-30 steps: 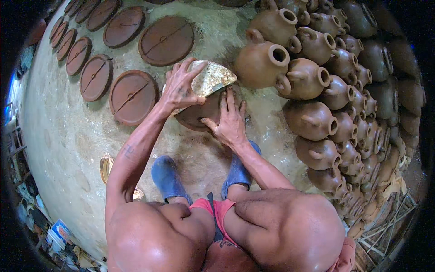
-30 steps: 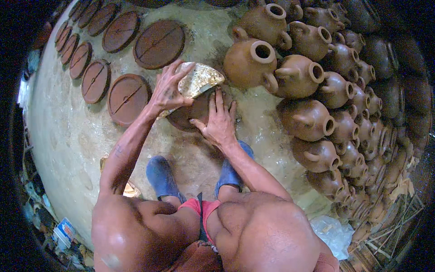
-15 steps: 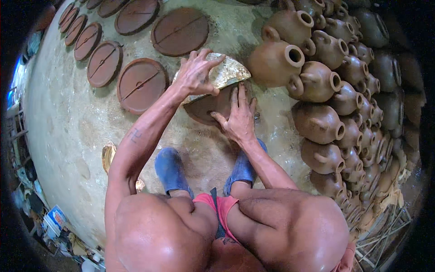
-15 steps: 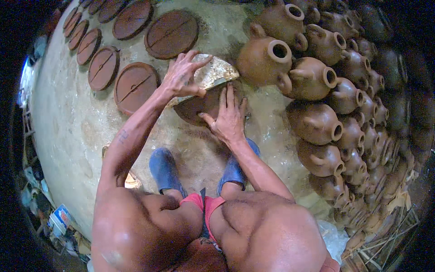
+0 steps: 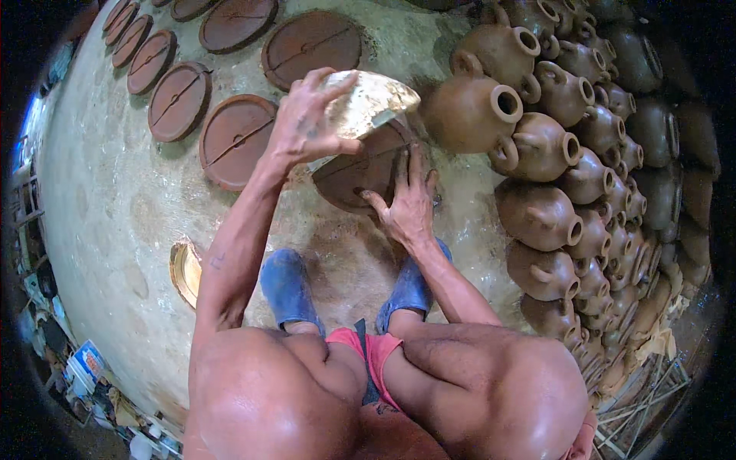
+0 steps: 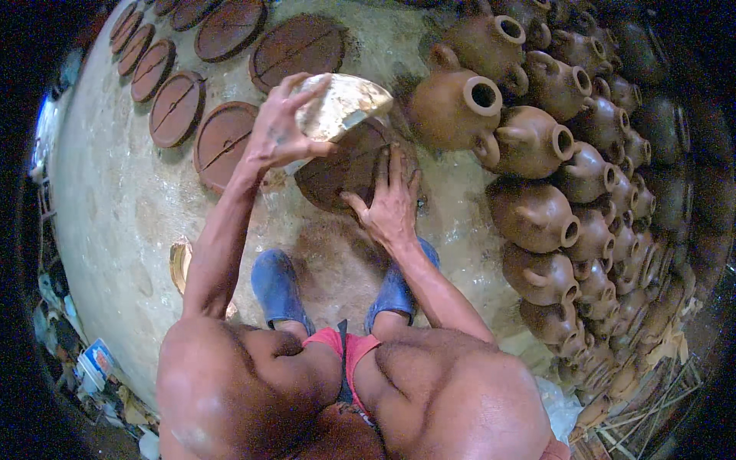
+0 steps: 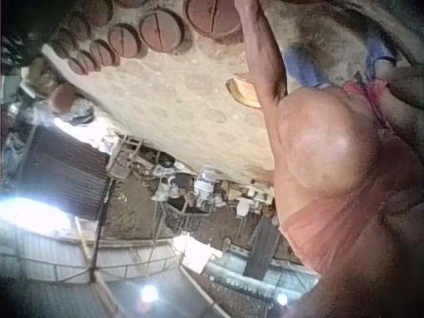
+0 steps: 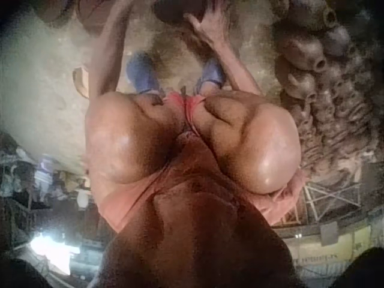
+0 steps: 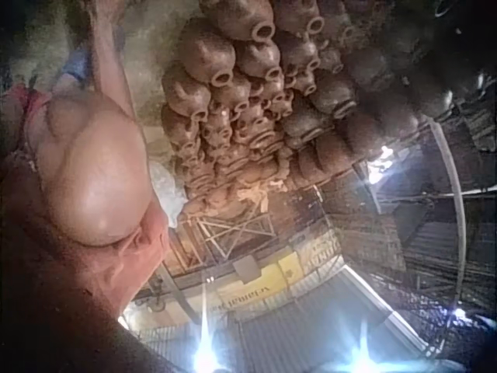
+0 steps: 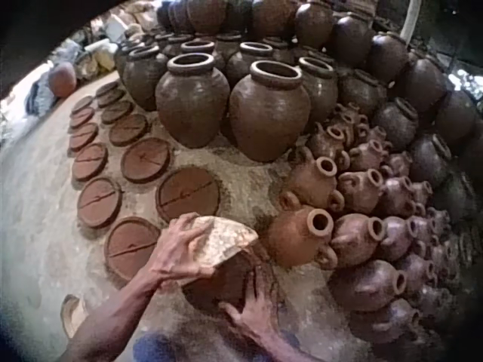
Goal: The person smooths clay in a round mold by hand and with a red scraper, removes the circular clay piece, places it on the floor, and picks up a prepared clay mass wrapped in cloth.
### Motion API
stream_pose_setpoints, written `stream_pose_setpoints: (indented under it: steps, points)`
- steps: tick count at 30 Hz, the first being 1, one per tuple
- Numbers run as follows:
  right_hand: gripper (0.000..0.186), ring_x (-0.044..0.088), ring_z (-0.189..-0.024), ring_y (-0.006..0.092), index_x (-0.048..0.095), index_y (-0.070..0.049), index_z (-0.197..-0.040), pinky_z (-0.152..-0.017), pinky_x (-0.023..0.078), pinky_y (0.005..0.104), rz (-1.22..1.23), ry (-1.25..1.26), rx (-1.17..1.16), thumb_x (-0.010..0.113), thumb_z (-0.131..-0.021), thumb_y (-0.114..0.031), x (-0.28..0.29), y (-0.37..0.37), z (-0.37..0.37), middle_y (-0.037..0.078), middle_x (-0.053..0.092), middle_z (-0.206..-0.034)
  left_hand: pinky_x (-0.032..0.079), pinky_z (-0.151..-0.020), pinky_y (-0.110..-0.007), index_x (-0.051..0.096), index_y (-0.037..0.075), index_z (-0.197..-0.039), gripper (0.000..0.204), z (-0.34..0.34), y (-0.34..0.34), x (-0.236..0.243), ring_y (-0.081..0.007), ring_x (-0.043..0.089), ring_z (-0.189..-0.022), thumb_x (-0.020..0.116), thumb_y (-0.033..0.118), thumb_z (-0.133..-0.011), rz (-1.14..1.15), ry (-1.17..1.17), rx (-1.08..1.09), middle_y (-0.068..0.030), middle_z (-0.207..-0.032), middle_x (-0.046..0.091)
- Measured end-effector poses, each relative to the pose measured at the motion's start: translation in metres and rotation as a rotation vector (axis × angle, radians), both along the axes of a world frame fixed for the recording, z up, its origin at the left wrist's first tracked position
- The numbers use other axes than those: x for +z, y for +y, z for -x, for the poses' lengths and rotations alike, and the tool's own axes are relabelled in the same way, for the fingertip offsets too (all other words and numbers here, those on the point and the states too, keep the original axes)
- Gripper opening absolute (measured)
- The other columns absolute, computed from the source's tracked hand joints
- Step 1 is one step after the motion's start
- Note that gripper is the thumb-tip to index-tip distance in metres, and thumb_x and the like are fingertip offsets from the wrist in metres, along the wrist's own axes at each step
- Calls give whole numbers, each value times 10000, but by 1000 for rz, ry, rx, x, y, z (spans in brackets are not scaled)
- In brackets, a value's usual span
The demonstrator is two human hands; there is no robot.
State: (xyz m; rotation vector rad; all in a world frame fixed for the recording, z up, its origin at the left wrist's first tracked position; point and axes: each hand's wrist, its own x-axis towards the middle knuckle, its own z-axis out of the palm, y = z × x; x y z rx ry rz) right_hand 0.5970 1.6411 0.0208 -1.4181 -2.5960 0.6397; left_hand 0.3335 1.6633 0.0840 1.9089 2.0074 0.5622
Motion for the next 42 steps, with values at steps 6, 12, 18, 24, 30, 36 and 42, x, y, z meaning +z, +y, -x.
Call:
stream_pose_setpoints:
  steps: [6,12,18,24,30,36,42]
  points:
    - [994,326,-1517,476,357,118,-1553,-1239,293,578,2,198,-74,762,-887,-498,-1,12,-2,319,256,-1666,421,-1192,-447,510,34,-1542,1179,42,-65,40,-341,529,-1389,976,448,-541,-181,-405,368,-214,-1509,517]
    - [890,359,-1503,480,403,92,-1543,-1227,310,589,-127,222,10,737,-925,-455,-3,32,2,312,334,-1636,418,-1162,-375,381,-47,-1593,1074,44,-146,38,-261,535,-1377,827,302,-680,-322,-1103,697,-176,-1499,538]
    - [875,276,-1554,448,407,51,-1561,-1211,239,704,-193,112,218,707,-940,-487,10,50,38,208,315,-1685,450,-1080,-333,384,-78,-1571,1059,40,-217,21,-239,569,-1288,747,334,-666,-275,-1104,848,-166,-1435,576]
    - [892,219,-1586,403,376,34,-1583,-1236,188,692,-125,-84,290,668,-955,-528,12,68,62,191,287,-1701,411,-1129,-381,318,-10,-1607,1079,35,-297,-23,-250,465,-1406,739,339,-676,-339,-1107,1049,-167,-1576,415]
    - [882,215,-1586,415,361,13,-1598,-1230,180,703,-164,-214,273,667,-962,-516,11,63,62,186,275,-1708,505,-956,-338,320,55,-1608,1067,42,-320,-13,-194,601,-1160,770,351,-686,-179,-1249,1233,-97,-1484,486]
    - [848,252,-1571,430,372,-13,-1603,-1228,200,689,-125,-23,231,723,-946,-418,26,57,68,192,309,-1694,516,-683,-236,352,63,-1580,943,41,-343,-13,-92,583,-772,733,313,-754,-234,-1299,1376,-6,-1091,585]
    - [635,449,-1464,397,565,-24,-1458,-1207,289,635,115,31,330,753,-927,-316,85,13,86,198,505,-1554,520,-1089,-508,492,-15,-1488,829,58,-370,4,-338,623,-1273,659,480,-845,-659,-1753,1319,-183,-1500,560]
